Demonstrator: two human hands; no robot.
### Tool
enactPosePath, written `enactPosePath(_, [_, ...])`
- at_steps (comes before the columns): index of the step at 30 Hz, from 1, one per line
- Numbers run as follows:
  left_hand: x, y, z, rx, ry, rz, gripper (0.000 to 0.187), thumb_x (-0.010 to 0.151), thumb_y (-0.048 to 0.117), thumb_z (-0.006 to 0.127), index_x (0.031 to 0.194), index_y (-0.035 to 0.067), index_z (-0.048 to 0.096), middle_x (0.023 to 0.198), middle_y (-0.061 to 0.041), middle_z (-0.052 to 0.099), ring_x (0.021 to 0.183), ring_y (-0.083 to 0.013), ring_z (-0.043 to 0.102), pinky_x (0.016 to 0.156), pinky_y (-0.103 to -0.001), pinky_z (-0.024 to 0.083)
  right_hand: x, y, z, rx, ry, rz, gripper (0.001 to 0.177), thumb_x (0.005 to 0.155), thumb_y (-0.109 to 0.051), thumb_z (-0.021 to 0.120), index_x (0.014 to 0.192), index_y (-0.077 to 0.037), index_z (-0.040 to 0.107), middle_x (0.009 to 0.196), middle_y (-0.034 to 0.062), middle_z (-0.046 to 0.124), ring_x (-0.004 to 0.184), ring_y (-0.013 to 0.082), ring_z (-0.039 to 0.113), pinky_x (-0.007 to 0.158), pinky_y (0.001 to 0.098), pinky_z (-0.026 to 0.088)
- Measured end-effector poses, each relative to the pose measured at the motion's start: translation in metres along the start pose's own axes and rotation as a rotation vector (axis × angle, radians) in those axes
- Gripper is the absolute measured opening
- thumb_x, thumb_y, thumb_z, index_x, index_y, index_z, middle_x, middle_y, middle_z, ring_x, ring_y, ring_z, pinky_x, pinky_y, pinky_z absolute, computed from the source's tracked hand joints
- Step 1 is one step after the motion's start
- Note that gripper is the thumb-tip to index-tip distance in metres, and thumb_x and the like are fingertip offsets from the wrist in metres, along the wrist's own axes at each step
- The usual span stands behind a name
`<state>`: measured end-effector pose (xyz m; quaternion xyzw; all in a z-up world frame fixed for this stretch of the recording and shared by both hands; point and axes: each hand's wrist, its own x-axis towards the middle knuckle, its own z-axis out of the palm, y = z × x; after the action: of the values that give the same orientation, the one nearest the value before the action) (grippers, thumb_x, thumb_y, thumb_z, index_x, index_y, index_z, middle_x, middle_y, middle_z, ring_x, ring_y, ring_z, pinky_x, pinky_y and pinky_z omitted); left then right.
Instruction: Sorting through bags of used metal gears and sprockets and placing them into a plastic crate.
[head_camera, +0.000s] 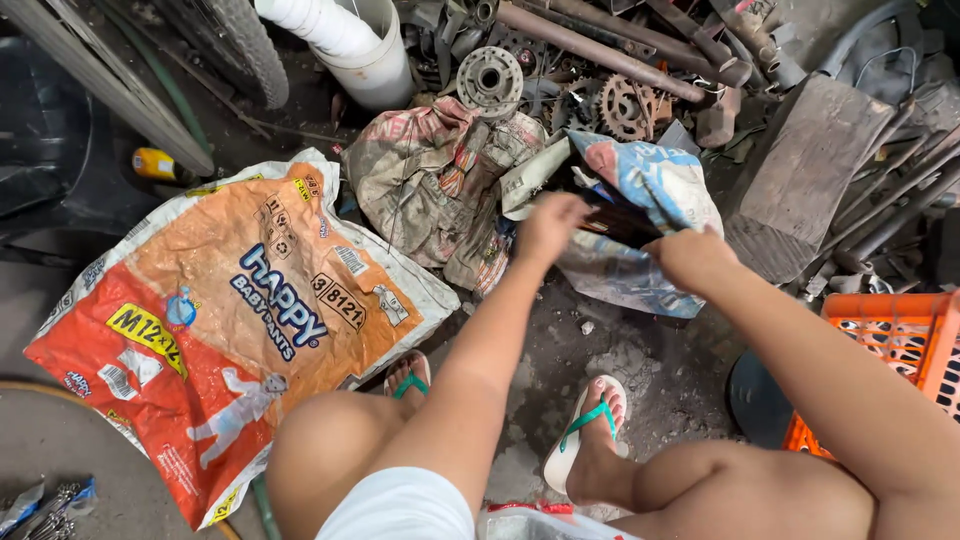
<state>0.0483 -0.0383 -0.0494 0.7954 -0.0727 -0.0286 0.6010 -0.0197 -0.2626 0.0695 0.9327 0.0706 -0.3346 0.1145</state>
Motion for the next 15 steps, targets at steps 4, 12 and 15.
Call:
enactPosePath(4, [-0.009, -0.062, -0.044, 0.222, 0.492, -0.257, 0.02, 0.102, 0.033, 0.066, 0.105, 0.014, 0.071, 0.101, -0.007, 0.073, 0.088, -0.0238, 0.071, 0.078, -0.04, 0.057, 0.005, 0.021, -0.005, -0.009, 0.042, 0.13, 0.046, 0.104, -0.019, 0.047, 0.137, -0.043, 0.066, 0.117, 0.0059, 0.078, 0.108, 0.0251, 0.076, 0.111, 0.0488, 0.046])
enactPosePath(12, [-0.015, -0.152, -0.039, 0.376, 0.269, -0.265, 0.035, 0.087, 0.025, 0.08, 0.117, 0.008, 0.072, 0.112, -0.018, 0.069, 0.106, -0.0375, 0.065, 0.093, -0.049, 0.052, 0.019, 0.053, -0.011, 0.182, -0.052, 0.415, 0.036, 0.096, -0.028, 0.061, 0.129, -0.035, 0.075, 0.127, 0.0045, 0.075, 0.116, 0.0298, 0.072, 0.094, 0.0445, 0.06])
enactPosePath(15, [0.003, -0.148, -0.025, 0.481, 0.178, -0.271, 0.045, 0.079, 0.019, 0.082, 0.121, 0.007, 0.068, 0.115, -0.019, 0.066, 0.113, -0.0408, 0.059, 0.096, -0.049, 0.049, 0.022, 0.053, -0.005, 0.199, -0.015, 0.423, 0.038, 0.096, -0.032, 0.062, 0.133, -0.041, 0.07, 0.128, 0.0045, 0.073, 0.116, 0.0293, 0.071, 0.096, 0.0431, 0.058])
